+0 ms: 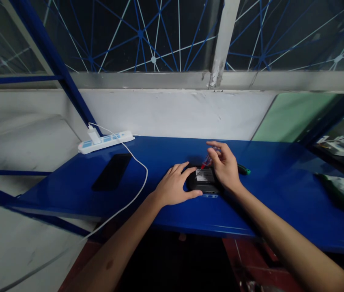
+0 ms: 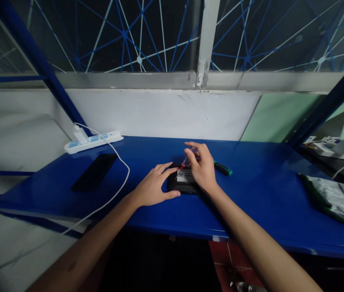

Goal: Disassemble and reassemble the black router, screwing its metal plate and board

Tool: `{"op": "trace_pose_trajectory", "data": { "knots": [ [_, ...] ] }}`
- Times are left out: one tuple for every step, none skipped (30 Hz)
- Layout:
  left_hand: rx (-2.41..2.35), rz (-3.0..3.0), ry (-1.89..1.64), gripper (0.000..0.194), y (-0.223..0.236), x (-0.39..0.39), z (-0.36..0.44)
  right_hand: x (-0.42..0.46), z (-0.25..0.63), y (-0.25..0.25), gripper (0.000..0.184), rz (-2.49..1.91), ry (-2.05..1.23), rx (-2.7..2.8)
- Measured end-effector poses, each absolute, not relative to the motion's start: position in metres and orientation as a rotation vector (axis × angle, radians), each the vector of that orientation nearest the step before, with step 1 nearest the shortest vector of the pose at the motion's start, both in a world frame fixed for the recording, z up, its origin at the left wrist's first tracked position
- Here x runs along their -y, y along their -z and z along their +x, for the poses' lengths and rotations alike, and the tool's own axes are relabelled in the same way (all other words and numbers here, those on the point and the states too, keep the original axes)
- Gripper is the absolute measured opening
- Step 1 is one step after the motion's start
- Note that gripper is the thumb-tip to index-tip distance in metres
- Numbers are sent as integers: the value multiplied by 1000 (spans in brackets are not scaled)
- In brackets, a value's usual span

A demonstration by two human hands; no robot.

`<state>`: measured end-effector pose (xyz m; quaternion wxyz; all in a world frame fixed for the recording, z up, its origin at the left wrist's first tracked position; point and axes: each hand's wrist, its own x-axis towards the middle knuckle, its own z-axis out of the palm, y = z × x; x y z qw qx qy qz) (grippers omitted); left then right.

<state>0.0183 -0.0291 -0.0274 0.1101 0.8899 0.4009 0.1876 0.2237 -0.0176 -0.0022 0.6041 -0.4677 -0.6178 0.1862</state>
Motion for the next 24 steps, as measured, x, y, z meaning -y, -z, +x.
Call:
{"op": "trace_pose_trajectory", "data": {
  "knots": [
    [-1178, 2615, -553, 78, 27, 29, 18, 18, 224, 2, 28, -1085, -423, 1430],
    [-1178, 2614, -550, 78, 27, 29, 18, 18, 224, 2, 28, -1088, -420, 1429],
    [-1177, 2613, -546, 78, 27, 29, 18, 19, 223, 1, 28, -1088, -426, 1423],
    [-1177, 2611, -541, 78, 26, 30, 18, 19, 223, 1, 29, -1084, -443, 1414],
    [-1178, 2609, -535, 78, 26, 30, 18, 20, 223, 0, 30, -1076, -470, 1401],
    [-1180, 2608, -530, 79, 26, 30, 18, 21, 222, -1, 30, -1066, -500, 1388],
    [-1185, 2607, -526, 79, 25, 30, 18, 21, 222, -1, 29, -1054, -531, 1378],
    [-1190, 2607, -522, 79, 25, 30, 18, 22, 222, -2, 29, -1042, -559, 1374],
    [-1193, 2606, -520, 80, 25, 30, 18, 22, 222, -2, 29, -1032, -579, 1374],
    [-1193, 2606, -518, 79, 24, 30, 18, 22, 222, -2, 29, -1030, -583, 1377],
    [-1192, 2606, -519, 79, 24, 30, 18, 22, 221, -2, 28, -1034, -572, 1382],
    [-1190, 2608, -521, 79, 24, 31, 19, 22, 221, -1, 27, -1043, -547, 1386],
    [-1188, 2610, -521, 79, 24, 31, 19, 21, 221, -1, 27, -1055, -515, 1390],
    [-1188, 2612, -522, 79, 24, 31, 19, 21, 221, -1, 26, -1067, -480, 1393],
    [-1190, 2614, -523, 78, 24, 31, 19, 21, 221, -1, 25, -1076, -448, 1396],
    [-1191, 2615, -525, 78, 25, 31, 19, 21, 221, -1, 25, -1079, -428, 1400],
    [-1191, 2613, -526, 78, 25, 30, 18, 21, 221, -1, 24, -1080, -419, 1401],
    [-1190, 2610, -527, 78, 25, 30, 18, 21, 221, -1, 24, -1077, -422, 1395],
    [-1189, 2605, -528, 79, 25, 30, 18, 21, 222, -1, 25, -1068, -438, 1384],
    [-1187, 2600, -527, 79, 25, 30, 18, 21, 222, -1, 26, -1057, -465, 1368],
    [-1185, 2596, -524, 79, 25, 30, 18, 20, 222, 0, 27, -1044, -500, 1352],
    [-1185, 2592, -521, 80, 25, 30, 17, 20, 222, 0, 27, -1030, -535, 1336],
    [-1186, 2590, -518, 80, 25, 30, 17, 20, 222, 1, 26, -1019, -565, 1326],
    [-1187, 2591, -513, 80, 24, 30, 17, 20, 222, 1, 26, -1011, -586, 1323]
  ]
}}
